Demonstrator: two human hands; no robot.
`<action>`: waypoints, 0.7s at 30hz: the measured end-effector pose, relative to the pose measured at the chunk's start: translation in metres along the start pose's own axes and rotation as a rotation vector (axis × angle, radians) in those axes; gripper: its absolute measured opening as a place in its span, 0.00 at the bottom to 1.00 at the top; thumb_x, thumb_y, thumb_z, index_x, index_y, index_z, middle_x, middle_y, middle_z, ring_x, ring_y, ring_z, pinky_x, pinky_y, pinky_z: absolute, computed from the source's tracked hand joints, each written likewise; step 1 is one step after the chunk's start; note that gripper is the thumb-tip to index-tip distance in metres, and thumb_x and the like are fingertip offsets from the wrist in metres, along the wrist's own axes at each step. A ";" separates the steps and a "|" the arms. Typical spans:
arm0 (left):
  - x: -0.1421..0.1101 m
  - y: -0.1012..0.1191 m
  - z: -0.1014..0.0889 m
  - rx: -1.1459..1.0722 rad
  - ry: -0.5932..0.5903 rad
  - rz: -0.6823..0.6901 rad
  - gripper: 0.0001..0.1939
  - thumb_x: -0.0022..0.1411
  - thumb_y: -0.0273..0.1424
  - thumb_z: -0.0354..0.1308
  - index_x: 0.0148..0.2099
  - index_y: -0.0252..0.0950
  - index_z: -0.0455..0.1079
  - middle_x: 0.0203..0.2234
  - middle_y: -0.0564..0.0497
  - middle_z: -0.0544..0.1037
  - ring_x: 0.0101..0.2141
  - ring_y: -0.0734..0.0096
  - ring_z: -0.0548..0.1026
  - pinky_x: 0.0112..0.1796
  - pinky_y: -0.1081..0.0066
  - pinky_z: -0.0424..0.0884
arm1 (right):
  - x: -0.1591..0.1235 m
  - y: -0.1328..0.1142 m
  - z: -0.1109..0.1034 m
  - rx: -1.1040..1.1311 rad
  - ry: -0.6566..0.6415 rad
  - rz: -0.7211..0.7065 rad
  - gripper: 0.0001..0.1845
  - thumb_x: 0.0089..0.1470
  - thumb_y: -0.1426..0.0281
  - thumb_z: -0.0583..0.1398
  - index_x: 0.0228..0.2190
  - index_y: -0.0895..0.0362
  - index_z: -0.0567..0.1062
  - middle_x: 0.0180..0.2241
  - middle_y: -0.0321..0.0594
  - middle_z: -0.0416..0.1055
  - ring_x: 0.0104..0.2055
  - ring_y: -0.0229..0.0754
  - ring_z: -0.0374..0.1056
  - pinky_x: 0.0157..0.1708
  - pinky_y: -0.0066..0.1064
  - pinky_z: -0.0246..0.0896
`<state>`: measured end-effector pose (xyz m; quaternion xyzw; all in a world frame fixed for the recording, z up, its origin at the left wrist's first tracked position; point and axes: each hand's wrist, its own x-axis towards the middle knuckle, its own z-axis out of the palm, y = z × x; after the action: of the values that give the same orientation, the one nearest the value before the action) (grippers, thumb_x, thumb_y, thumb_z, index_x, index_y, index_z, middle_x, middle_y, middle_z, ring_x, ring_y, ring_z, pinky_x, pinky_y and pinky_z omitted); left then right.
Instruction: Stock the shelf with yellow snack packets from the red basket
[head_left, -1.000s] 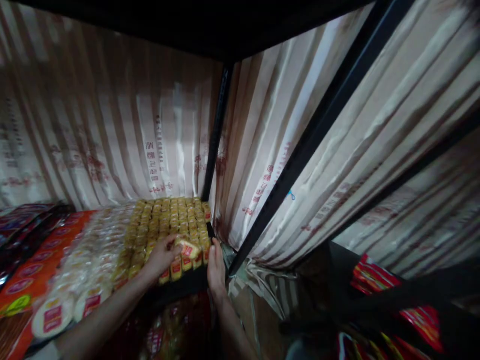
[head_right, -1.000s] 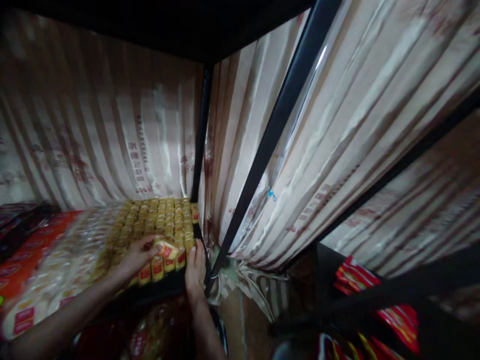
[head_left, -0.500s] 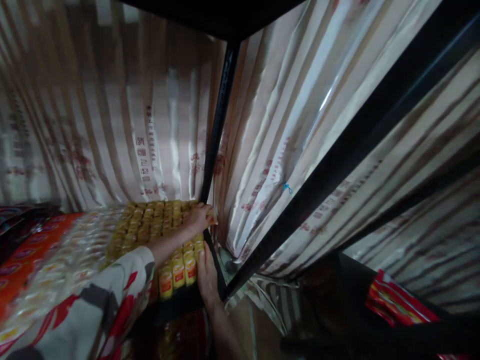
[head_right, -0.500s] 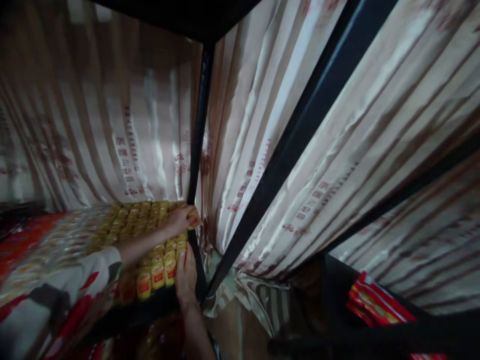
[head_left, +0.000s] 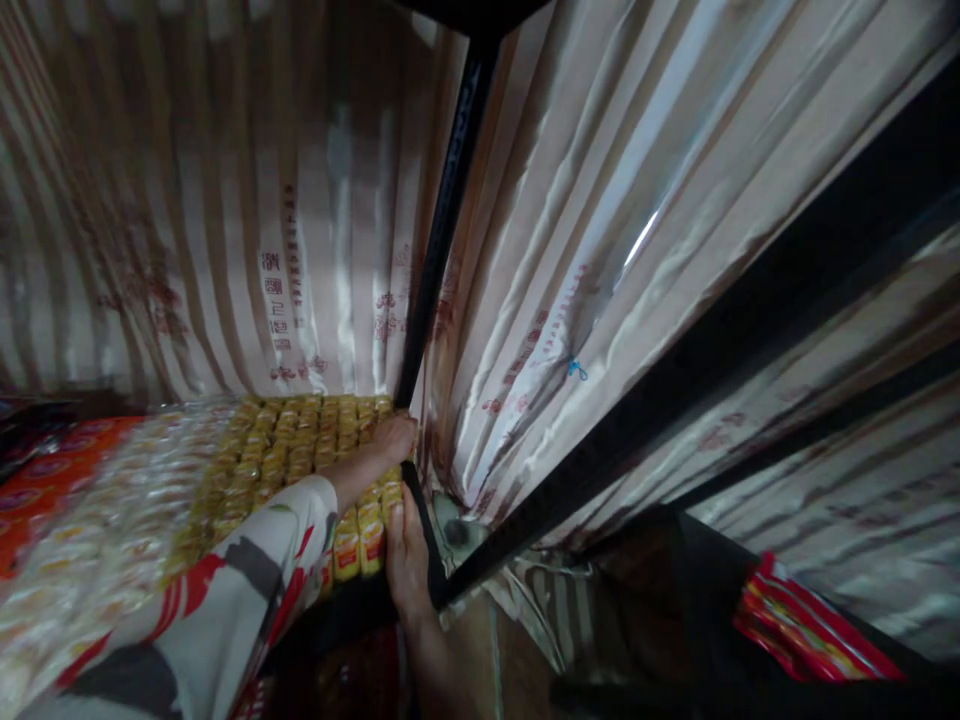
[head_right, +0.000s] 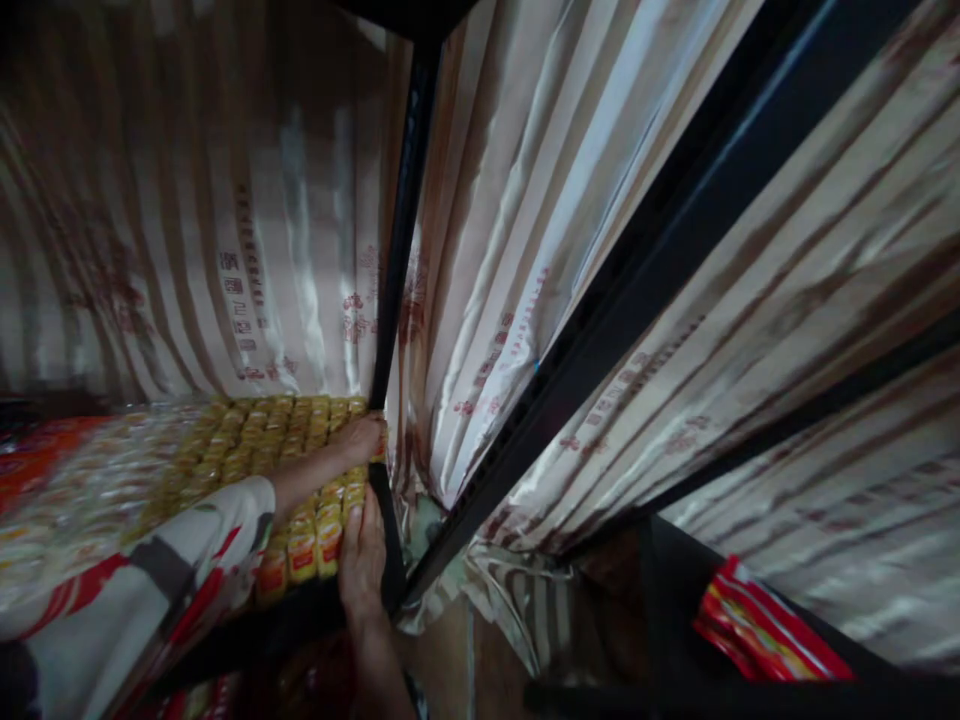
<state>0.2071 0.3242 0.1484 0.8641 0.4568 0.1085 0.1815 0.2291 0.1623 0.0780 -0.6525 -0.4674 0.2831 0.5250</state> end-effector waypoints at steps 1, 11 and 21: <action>-0.001 0.000 0.002 0.035 -0.014 -0.005 0.10 0.61 0.32 0.52 0.41 0.32 0.68 0.39 0.48 0.73 0.39 0.68 0.72 0.41 0.61 0.70 | 0.000 0.001 0.000 -0.001 0.000 -0.004 0.31 0.59 0.55 0.43 0.57 0.60 0.59 0.57 0.46 0.57 0.59 0.44 0.51 0.59 0.40 0.44; -0.006 0.002 0.010 0.201 -0.002 -0.020 0.16 0.59 0.20 0.43 0.44 0.30 0.69 0.43 0.40 0.69 0.43 0.64 0.70 0.39 0.68 0.69 | -0.002 0.006 0.001 0.031 -0.009 0.021 0.32 0.58 0.53 0.44 0.57 0.60 0.58 0.57 0.47 0.57 0.60 0.45 0.50 0.60 0.42 0.43; -0.019 0.015 -0.010 0.202 0.118 -0.058 0.14 0.59 0.22 0.44 0.45 0.30 0.66 0.44 0.39 0.67 0.38 0.61 0.73 0.32 0.65 0.71 | -0.001 0.008 -0.003 0.129 0.030 0.069 0.28 0.56 0.52 0.50 0.54 0.51 0.64 0.58 0.40 0.57 0.61 0.49 0.50 0.60 0.42 0.43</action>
<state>0.2047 0.3028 0.1633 0.8565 0.5001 0.1071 0.0693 0.2333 0.1601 0.0714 -0.6372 -0.4174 0.3207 0.5629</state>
